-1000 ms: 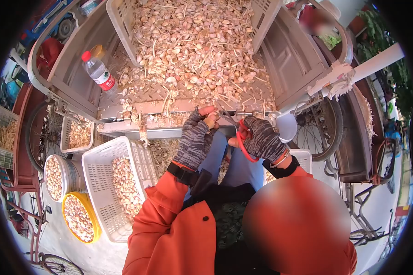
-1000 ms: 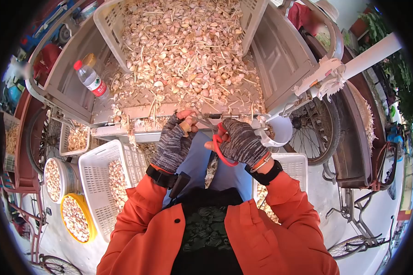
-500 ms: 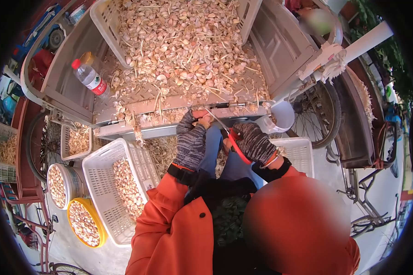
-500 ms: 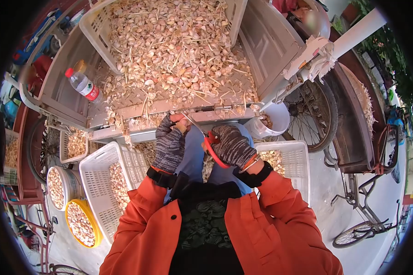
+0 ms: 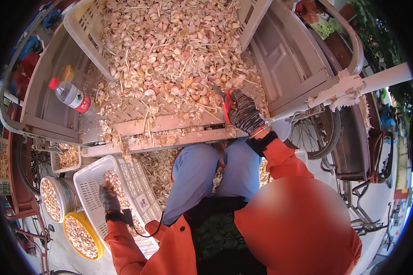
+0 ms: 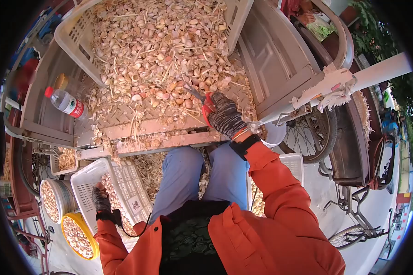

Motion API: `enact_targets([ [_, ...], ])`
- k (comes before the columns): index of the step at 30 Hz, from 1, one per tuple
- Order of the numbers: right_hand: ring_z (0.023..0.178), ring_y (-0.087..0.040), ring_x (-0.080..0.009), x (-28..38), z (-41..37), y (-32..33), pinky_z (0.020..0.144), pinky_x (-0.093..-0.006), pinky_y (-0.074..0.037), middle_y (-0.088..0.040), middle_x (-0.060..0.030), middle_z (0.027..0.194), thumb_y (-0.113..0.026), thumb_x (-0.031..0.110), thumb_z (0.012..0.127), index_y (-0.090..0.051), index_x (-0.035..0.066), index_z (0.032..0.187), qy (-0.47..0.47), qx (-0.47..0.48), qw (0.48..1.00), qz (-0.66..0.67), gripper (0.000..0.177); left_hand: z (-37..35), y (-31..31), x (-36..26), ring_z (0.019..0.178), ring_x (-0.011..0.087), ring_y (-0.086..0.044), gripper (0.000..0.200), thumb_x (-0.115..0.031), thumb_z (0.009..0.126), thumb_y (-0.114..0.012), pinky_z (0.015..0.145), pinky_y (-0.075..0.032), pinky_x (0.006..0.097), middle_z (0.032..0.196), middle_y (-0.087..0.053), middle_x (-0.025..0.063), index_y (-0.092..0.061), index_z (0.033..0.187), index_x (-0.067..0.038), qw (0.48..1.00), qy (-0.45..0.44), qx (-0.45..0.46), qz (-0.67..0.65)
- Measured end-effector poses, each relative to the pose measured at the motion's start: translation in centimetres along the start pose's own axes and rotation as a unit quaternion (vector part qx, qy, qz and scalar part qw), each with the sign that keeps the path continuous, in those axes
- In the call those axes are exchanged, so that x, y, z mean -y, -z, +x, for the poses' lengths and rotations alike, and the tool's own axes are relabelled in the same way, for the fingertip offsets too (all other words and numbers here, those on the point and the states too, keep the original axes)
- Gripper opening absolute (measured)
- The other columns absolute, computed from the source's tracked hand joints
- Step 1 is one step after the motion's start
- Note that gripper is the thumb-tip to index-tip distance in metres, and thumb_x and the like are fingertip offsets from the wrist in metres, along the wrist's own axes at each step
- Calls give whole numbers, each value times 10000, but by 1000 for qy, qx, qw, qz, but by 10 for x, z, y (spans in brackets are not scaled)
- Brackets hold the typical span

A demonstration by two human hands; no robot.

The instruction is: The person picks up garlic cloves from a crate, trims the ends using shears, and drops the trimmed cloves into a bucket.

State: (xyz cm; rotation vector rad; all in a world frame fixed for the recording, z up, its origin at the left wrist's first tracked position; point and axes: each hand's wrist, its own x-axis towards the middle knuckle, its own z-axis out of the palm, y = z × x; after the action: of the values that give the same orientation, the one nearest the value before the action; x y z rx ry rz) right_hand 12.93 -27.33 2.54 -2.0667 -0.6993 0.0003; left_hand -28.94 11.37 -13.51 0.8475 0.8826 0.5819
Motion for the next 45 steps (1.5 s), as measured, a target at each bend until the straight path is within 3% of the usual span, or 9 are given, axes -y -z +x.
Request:
enact_targets([
  [6,877,-605,-321,-32,-28,-18,782,-384,-494,-612,-169,982,-693,79,685,-558,-8,1079,178,41,980,-76,426,-37,-91,-23,1207,278,-391,421,-244,880,-549,1022,-280,356,1185,-513,149,-486,1213,6,760,-210,-231,570],
  [11,889,-613,-288,-9,-52,-3,759,-361,-499,-615,-158,1001,-721,86,684,-550,-21,1077,74,161,984,-13,442,-56,-342,-19,963,275,-545,241,-12,826,-528,903,-397,338,1002,-600,133,-602,1053,-45,728,-492,236,416],
  [17,794,-594,-131,-1,-51,37,732,-262,-494,-621,-65,869,-660,-2,734,-571,13,946,-99,167,964,184,231,-33,-471,21,1117,342,-478,407,-171,682,-658,990,-354,435,1142,-563,161,-604,1068,-52,536,-460,295,644],
  [25,769,-617,-131,-22,7,35,689,-253,-515,-629,-74,855,-662,50,734,-560,-2,1000,-49,64,994,70,289,-19,-458,29,907,276,-589,305,-140,725,-662,814,-464,352,977,-623,107,-603,1002,-25,642,-447,348,517],
  [27,792,-619,-139,-40,8,26,712,-246,-519,-628,-84,878,-651,31,733,-561,-6,1002,-124,-4,985,118,286,-36,-448,16,778,172,-594,173,-125,826,-581,693,-476,278,873,-623,52,-595,962,-20,839,-164,430,292],
  [31,795,-633,-205,-37,32,32,720,-295,-511,-641,-131,943,-646,59,742,-567,4,1026,-75,-26,996,-51,299,-21,-440,20,750,84,-552,167,-151,901,-490,608,-450,221,822,-599,6,-600,961,-41,919,-14,321,226],
  [33,821,-629,-274,-44,38,29,738,-348,-503,-633,-167,960,-654,105,739,-575,12,1025,-5,-19,994,-103,311,-17,-458,29,728,156,-588,177,-143,862,-538,616,-476,267,837,-616,54,-599,985,-31,870,-89,374,308],
  [36,849,-628,-299,-40,44,23,732,-362,-501,-634,-178,923,-629,104,759,-584,23,1001,-17,63,988,-137,260,-17,-481,49,871,349,-582,352,-33,714,-575,805,-470,395,961,-578,203,-584,1065,-7,544,-447,348,620],
  [45,909,-621,-300,-54,36,36,772,-357,-489,-633,-188,973,-635,147,766,-578,20,1015,-42,-93,985,-140,286,-15,-505,28,771,291,-619,324,-116,766,-572,716,-499,358,874,-639,158,-586,1071,-6,531,-379,391,649],
])
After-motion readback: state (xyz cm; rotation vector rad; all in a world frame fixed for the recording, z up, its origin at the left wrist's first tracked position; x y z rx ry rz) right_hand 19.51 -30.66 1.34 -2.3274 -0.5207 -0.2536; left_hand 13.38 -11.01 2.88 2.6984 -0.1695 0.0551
